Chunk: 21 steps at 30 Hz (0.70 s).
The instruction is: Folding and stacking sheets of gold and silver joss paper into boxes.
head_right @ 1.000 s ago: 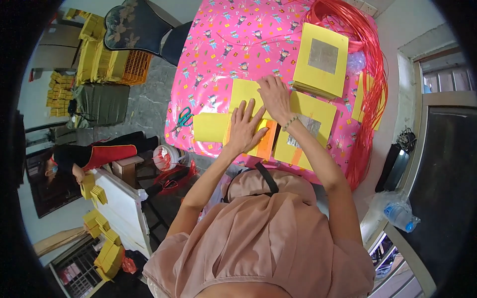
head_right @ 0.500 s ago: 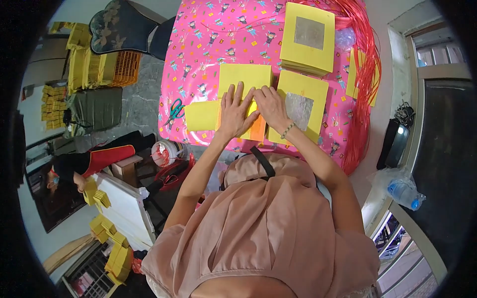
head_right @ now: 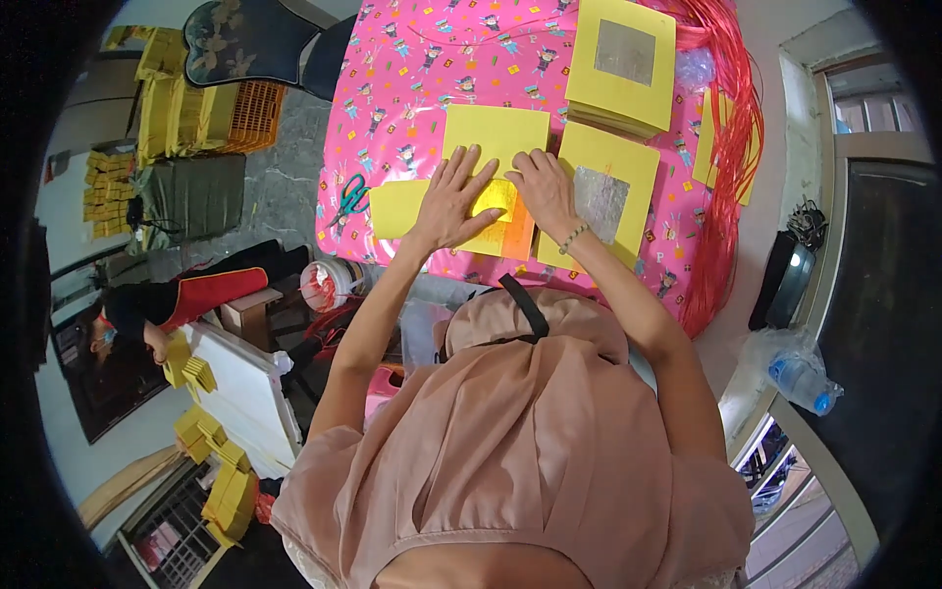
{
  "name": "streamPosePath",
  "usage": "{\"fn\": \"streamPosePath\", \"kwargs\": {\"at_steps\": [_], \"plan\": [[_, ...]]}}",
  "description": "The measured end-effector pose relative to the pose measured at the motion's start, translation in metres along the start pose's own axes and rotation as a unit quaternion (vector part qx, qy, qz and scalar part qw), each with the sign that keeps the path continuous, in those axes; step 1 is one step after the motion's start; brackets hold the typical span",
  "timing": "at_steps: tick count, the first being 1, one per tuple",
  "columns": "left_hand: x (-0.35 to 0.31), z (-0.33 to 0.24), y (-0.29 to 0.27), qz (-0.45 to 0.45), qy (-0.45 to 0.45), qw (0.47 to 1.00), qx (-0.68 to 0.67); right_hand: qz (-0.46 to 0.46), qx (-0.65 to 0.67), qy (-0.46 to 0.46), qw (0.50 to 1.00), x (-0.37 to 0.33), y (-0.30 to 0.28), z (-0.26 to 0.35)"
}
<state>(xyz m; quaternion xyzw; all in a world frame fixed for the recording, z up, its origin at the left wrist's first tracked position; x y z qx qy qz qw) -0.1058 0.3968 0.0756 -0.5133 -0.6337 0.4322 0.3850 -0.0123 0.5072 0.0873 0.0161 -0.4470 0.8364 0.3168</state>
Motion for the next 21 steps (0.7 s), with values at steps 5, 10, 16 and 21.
{"fn": "streamPosePath", "kwargs": {"at_steps": [5, 10, 16, 21], "plan": [[-0.001, 0.0, 0.0, 0.011, 0.002, 1.0, -0.014, 0.003, -0.003, 0.007, 1.0, -0.002, 0.0, -0.003], [-0.011, 0.015, -0.006, 0.016, -0.017, 0.999, 0.025, 0.015, 0.04, 0.026, 0.999, -0.005, -0.002, -0.009], [-0.012, 0.021, 0.0, 0.015, -0.013, 1.0, 0.006, -0.004, 0.182, 0.048, 0.982, -0.012, -0.006, -0.022], [-0.015, 0.024, 0.004, 0.019, -0.021, 1.0, -0.01, 0.04, 0.171, 0.117, 0.977, -0.004, 0.0, -0.02]]}}
Point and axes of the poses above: each hand's wrist, its own x-axis towards the middle knuckle, its own y-axis out of the palm, z = x × y, the point moved 9 cm from there along x, towards the middle knuckle, and after that the axes turned 3 degrees about x, right-handed, at the moved point
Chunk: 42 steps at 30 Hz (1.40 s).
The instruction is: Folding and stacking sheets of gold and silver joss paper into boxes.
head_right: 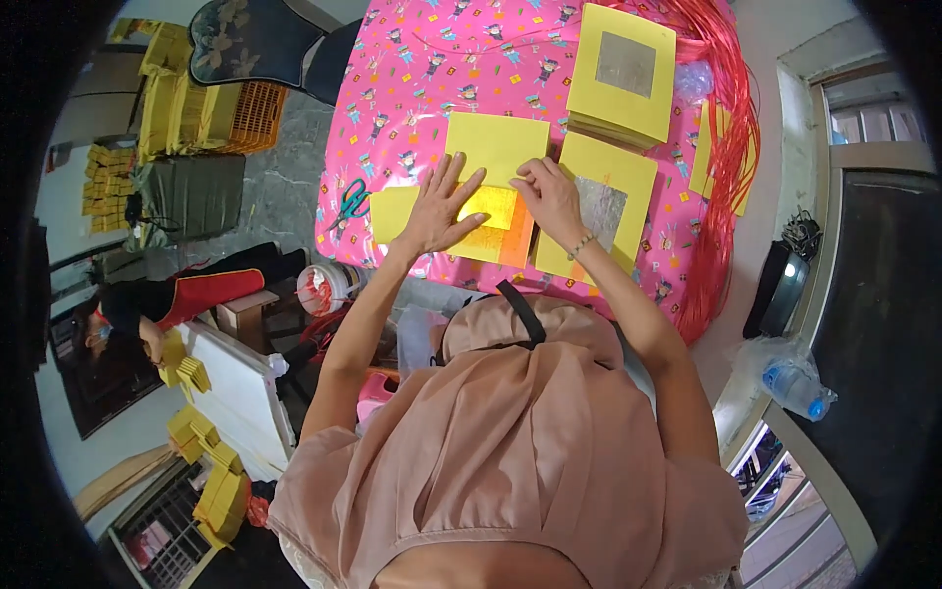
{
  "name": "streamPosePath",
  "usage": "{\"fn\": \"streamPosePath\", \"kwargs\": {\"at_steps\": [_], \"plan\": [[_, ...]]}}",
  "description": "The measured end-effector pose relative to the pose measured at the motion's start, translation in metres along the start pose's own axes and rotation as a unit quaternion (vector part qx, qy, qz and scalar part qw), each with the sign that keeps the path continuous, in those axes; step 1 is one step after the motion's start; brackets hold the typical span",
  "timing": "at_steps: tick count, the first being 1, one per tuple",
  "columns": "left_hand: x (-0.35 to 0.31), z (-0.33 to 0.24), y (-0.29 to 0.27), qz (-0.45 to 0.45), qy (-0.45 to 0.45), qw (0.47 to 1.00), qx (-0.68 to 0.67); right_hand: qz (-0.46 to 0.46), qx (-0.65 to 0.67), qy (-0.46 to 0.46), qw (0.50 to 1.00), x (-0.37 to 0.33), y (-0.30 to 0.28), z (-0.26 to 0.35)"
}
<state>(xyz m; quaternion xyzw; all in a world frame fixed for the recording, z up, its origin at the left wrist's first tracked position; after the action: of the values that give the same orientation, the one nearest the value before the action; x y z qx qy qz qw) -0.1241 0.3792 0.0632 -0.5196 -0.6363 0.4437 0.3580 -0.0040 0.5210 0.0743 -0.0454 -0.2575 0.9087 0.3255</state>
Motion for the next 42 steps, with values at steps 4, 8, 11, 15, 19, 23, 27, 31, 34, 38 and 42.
{"fn": "streamPosePath", "kwargs": {"at_steps": [4, 8, 11, 15, 19, 23, 27, 31, 34, 38, 42], "plan": [[0.005, -0.002, 0.0, -0.006, 0.009, 1.0, -0.004, -0.052, -0.125, -0.075, 0.988, 0.001, 0.002, 0.006], [0.01, -0.005, 0.001, -0.02, 0.027, 0.999, -0.024, -0.04, -0.08, -0.015, 0.996, 0.002, -0.002, 0.001], [0.002, 0.001, 0.003, -0.023, 0.022, 0.999, -0.021, -0.052, -0.076, -0.022, 0.996, 0.006, 0.011, -0.003], [0.0, -0.005, -0.001, -0.006, 0.01, 1.0, 0.006, -0.015, -0.124, -0.029, 0.992, 0.006, 0.019, 0.001], [0.003, -0.003, -0.006, 0.027, -0.021, 0.999, -0.016, 0.009, -0.181, -0.049, 0.982, 0.007, 0.012, 0.014], [0.001, -0.02, -0.04, -0.124, -0.017, 0.992, -0.002, -0.016, -0.305, -0.201, 0.931, 0.004, 0.019, 0.026], [-0.015, -0.008, -0.039, -0.257, -0.173, 0.93, -0.199, -0.08, -0.326, -0.304, 0.892, 0.001, 0.012, 0.044], [-0.008, 0.021, 0.014, -0.241, -0.293, 0.74, -0.555, -0.098, -0.317, -0.348, 0.877, 0.001, 0.009, 0.076], [0.011, 0.018, 0.016, -0.224, -0.267, 0.675, -0.65, -0.071, -0.323, -0.384, 0.862, -0.009, 0.018, 0.085], [-0.007, 0.034, 0.014, -0.257, -0.286, 0.672, -0.632, -0.059, -0.231, -0.325, 0.915, -0.015, 0.009, 0.089], [-0.056, 0.057, -0.008, -0.3, -0.313, 0.621, -0.653, -0.054, -0.169, -0.249, 0.952, -0.028, -0.013, 0.079]]}}
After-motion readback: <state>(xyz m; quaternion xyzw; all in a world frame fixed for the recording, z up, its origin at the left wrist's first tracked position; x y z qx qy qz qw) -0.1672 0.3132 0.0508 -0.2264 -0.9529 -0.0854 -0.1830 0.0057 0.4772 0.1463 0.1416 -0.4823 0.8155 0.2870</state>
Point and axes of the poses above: each hand's wrist, its own x-axis towards the middle knuckle, its own y-axis out of the palm, z = x × y, the point moved 9 cm from there along x, towards the middle knuckle, and after that the axes turned 3 degrees about x, right-handed, at the moved point
